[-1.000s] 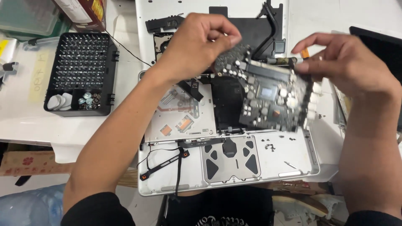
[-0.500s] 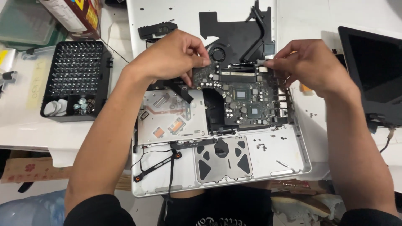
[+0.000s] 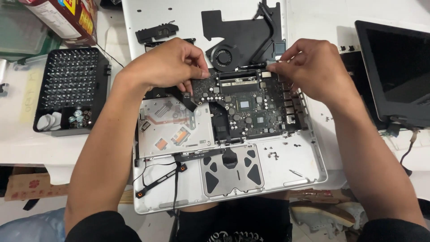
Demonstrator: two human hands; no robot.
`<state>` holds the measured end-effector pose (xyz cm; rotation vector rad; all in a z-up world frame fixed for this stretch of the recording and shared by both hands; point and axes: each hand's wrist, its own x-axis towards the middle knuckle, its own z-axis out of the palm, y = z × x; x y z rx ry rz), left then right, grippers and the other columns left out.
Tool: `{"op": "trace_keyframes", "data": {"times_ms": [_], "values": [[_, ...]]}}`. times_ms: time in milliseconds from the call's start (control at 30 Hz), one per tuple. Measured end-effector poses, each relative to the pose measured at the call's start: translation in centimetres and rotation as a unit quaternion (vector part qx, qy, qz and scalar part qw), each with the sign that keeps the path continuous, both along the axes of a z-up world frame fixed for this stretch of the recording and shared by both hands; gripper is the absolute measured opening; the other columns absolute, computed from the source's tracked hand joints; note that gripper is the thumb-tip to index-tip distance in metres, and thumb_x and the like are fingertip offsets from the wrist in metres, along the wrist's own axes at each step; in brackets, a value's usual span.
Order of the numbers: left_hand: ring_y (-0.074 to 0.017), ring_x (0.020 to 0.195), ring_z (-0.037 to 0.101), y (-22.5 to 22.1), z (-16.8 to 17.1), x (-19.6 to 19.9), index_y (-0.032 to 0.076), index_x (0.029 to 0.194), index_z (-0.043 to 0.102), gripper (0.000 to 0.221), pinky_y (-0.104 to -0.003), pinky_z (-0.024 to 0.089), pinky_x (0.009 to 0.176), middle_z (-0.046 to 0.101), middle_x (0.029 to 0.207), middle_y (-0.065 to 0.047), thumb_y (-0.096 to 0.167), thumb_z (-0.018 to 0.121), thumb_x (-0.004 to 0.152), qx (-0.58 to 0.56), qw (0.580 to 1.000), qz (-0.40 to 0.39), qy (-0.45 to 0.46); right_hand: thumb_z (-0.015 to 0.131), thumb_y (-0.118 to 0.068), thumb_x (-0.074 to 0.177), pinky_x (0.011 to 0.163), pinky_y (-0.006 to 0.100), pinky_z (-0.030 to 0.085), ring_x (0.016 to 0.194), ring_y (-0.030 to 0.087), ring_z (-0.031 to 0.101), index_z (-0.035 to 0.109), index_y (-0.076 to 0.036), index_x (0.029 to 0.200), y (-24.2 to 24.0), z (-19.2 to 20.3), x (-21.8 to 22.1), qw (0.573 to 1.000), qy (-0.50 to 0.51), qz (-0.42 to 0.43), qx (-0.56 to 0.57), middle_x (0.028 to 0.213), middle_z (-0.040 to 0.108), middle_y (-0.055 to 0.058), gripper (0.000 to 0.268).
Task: Cleaning a laptop chassis, installing a motherboard, connecting internal ribbon cables, and securing components with a screwdriver.
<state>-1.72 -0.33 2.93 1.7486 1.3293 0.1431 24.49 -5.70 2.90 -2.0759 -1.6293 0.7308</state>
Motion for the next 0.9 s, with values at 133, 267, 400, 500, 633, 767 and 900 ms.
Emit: {"op": "trace_keyframes", "data": {"times_ms": [133, 267, 400, 500, 633, 767, 900], "values": [[-0.0123, 0.069, 0.072, -0.1, 0.5, 0.0, 0.011, 0.091, 0.072, 0.011, -0.025, 0.054, 0.064, 0.077, 0.104, 0.001, 0.018, 0.067, 0.099, 0.0, 1.0, 0.001, 0.024, 0.08, -0.033, 0.095, 0.068, 0.034, 0.056, 0.08, 0.018, 0.067, 0.071, -0.009, 0.108, -0.1, -0.1, -0.8, 0.999, -0.035, -0.014, -0.011, 0.092, 0.073, 0.006, 0.028], [-0.0112, 0.069, 0.07, -0.1, 0.6, -0.1, 0.013, 0.093, 0.074, 0.01, -0.026, 0.051, 0.064, 0.076, 0.098, 0.002, 0.017, 0.067, 0.099, 0.004, 0.999, -0.003, 0.044, 0.082, -0.032, 0.096, 0.055, 0.034, 0.053, 0.065, 0.018, 0.063, 0.077, -0.007, 0.105, -0.2, -0.6, -0.6, 0.997, -0.052, 0.021, 0.046, 0.09, 0.074, 0.009, 0.027], [-0.0097, 0.068, 0.068, -0.2, 0.8, 0.0, 0.014, 0.094, 0.074, 0.011, -0.026, 0.05, 0.065, 0.076, 0.097, 0.004, 0.021, 0.068, 0.099, 0.015, 0.998, -0.012, 0.056, 0.069, -0.034, 0.109, 0.04, 0.034, 0.038, 0.039, 0.016, 0.039, 0.077, -0.005, 0.1, -0.6, 0.0, -0.8, 0.994, -0.094, 0.037, 0.036, 0.067, 0.071, 0.009, 0.031], [-0.0101, 0.068, 0.068, 0.2, 0.4, -0.2, 0.014, 0.095, 0.075, 0.009, -0.025, 0.051, 0.064, 0.073, 0.093, 0.002, 0.021, 0.07, 0.099, 0.026, 0.998, -0.032, 0.045, 0.068, -0.026, 0.112, 0.123, 0.056, 0.026, 0.037, 0.022, 0.039, 0.072, -0.003, 0.08, 0.6, -3.0, 2.2, 0.965, -0.107, 0.152, 0.185, 0.045, 0.052, 0.002, 0.04], [-0.009, 0.067, 0.067, 0.4, 0.2, -0.3, 0.015, 0.094, 0.076, 0.01, -0.026, 0.048, 0.072, 0.073, 0.089, 0.004, 0.021, 0.071, 0.099, 0.035, 0.997, -0.043, 0.056, 0.058, -0.027, 0.113, 0.122, 0.054, 0.02, 0.068, 0.019, 0.072, 0.078, -0.006, 0.093, 0.4, -1.3, 1.7, 0.979, -0.087, 0.118, 0.143, 0.068, 0.076, 0.005, 0.035], [-0.0083, 0.066, 0.066, 0.5, 0.1, -0.4, 0.015, 0.093, 0.077, 0.01, -0.026, 0.047, 0.074, 0.073, 0.089, 0.004, 0.021, 0.071, 0.099, 0.035, 0.997, -0.049, 0.056, 0.056, -0.02, 0.114, 0.053, 0.033, 0.052, 0.056, 0.016, 0.071, 0.075, 0.0, 0.101, 0.0, -0.3, 1.3, 0.992, -0.016, 0.051, 0.113, 0.081, 0.077, 0.01, 0.03], [-0.008, 0.065, 0.064, 0.5, 0.1, -0.4, 0.015, 0.093, 0.077, 0.009, -0.025, 0.047, 0.073, 0.073, 0.087, 0.004, 0.02, 0.072, 0.098, 0.032, 0.997, -0.046, 0.051, 0.056, -0.02, 0.113, 0.029, 0.032, 0.043, 0.057, 0.015, 0.07, 0.075, -0.001, 0.104, -0.1, -0.1, 1.1, 0.994, -0.003, 0.029, 0.103, 0.084, 0.077, 0.011, 0.028]]}}
